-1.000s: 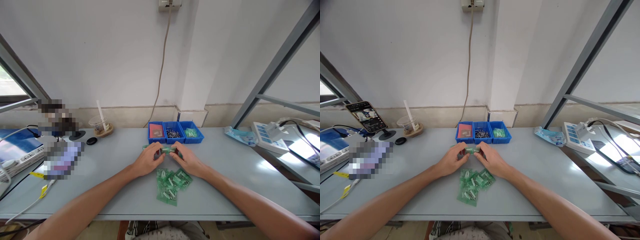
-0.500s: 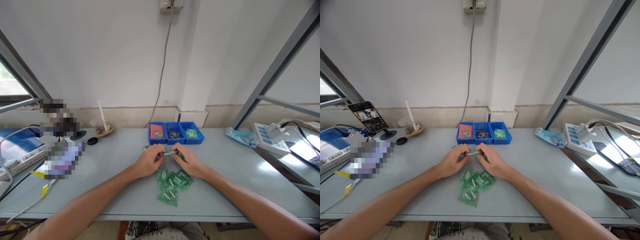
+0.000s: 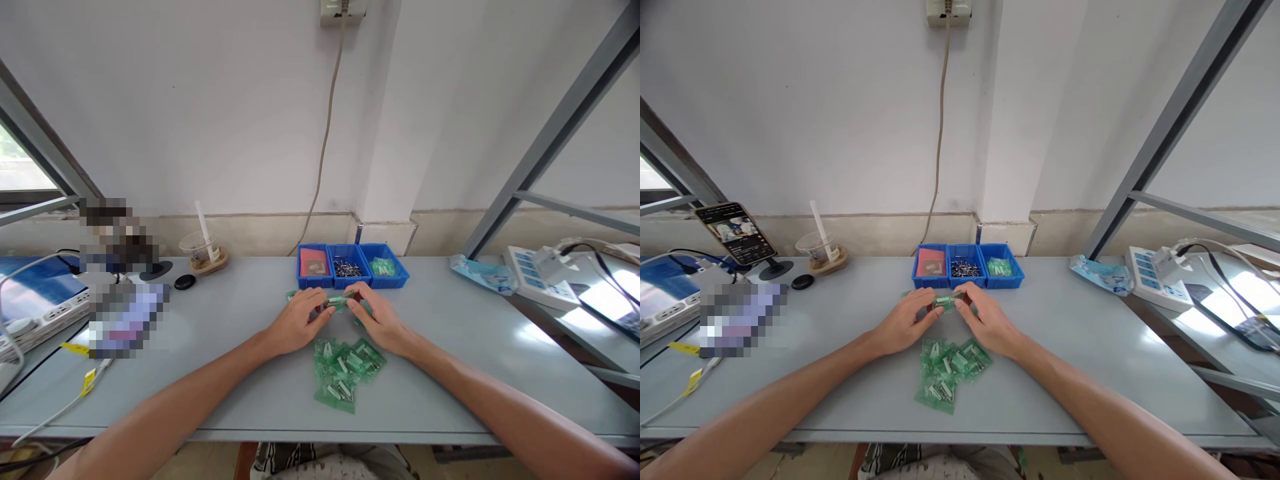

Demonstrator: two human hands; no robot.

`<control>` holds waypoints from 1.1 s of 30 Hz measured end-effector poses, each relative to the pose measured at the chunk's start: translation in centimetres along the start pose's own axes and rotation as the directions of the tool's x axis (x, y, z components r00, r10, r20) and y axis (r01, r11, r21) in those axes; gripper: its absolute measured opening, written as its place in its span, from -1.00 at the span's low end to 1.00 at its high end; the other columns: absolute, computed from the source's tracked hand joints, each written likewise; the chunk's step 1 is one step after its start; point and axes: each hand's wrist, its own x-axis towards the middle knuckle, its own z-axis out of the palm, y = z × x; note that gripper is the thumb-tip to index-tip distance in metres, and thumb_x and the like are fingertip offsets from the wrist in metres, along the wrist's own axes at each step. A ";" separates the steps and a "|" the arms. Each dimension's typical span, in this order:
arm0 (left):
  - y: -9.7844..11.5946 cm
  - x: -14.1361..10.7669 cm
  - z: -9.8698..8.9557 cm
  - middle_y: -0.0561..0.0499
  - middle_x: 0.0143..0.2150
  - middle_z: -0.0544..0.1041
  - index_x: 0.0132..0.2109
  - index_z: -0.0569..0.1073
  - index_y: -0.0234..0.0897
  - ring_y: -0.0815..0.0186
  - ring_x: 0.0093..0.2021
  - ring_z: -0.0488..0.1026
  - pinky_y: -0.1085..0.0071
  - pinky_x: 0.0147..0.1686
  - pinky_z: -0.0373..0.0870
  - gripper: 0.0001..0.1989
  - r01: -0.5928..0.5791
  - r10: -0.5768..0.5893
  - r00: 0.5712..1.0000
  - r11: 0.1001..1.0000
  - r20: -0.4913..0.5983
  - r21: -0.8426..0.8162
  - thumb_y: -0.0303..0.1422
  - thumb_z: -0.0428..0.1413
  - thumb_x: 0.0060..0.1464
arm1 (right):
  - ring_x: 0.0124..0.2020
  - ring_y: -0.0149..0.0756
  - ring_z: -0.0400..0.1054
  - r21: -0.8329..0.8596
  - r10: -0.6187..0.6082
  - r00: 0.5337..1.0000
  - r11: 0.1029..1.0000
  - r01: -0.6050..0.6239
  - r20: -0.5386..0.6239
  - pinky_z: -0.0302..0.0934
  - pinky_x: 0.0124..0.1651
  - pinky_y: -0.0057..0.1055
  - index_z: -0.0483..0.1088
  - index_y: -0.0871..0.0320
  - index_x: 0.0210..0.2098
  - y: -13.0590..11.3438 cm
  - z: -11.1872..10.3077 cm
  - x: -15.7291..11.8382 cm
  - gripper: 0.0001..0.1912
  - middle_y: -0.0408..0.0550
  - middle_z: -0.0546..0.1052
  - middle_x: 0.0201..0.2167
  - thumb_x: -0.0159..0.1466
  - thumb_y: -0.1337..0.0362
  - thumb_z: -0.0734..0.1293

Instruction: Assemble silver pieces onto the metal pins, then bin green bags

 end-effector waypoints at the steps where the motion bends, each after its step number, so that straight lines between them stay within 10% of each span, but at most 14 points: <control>1: 0.0 0.0 -0.1 0.02 -0.27 0.41 -0.26 0.33 -0.22 0.22 -0.20 0.35 0.28 -0.12 0.26 -0.67 -0.001 0.001 1.000 1.000 0.006 0.003 -0.19 -0.07 0.49 | -0.15 -0.16 0.40 0.001 0.001 1.000 1.000 -0.001 -0.003 0.30 -0.07 -0.23 0.33 0.02 0.04 -0.1 0.0 0.0 -0.75 -0.02 0.51 -0.13 0.56 0.07 0.13; 25: -0.3 0.4 0.4 0.05 -0.21 0.54 -0.01 0.41 -0.18 0.27 -0.22 0.43 0.37 -0.21 0.32 -0.80 0.183 -0.209 0.976 0.940 -0.060 -0.288 -0.18 0.01 0.46 | -0.02 -0.05 0.30 -0.116 -0.172 0.984 0.978 0.176 0.037 0.26 0.08 -0.04 0.38 0.00 0.00 -0.1 -0.2 0.2 -0.75 0.02 0.51 -0.08 0.43 0.42 0.20; 33: -0.1 0.3 0.5 0.04 -0.20 0.56 0.01 0.42 -0.18 0.28 -0.21 0.47 0.40 -0.22 0.36 -0.80 0.169 -0.194 0.980 0.933 -0.048 -0.318 -0.20 0.00 0.45 | 0.01 -0.04 0.29 -0.130 -0.146 0.989 0.981 0.140 -0.035 0.24 0.12 -0.02 0.44 0.00 -0.07 0.2 -0.3 0.4 -0.88 0.05 0.46 -0.05 0.50 0.16 0.27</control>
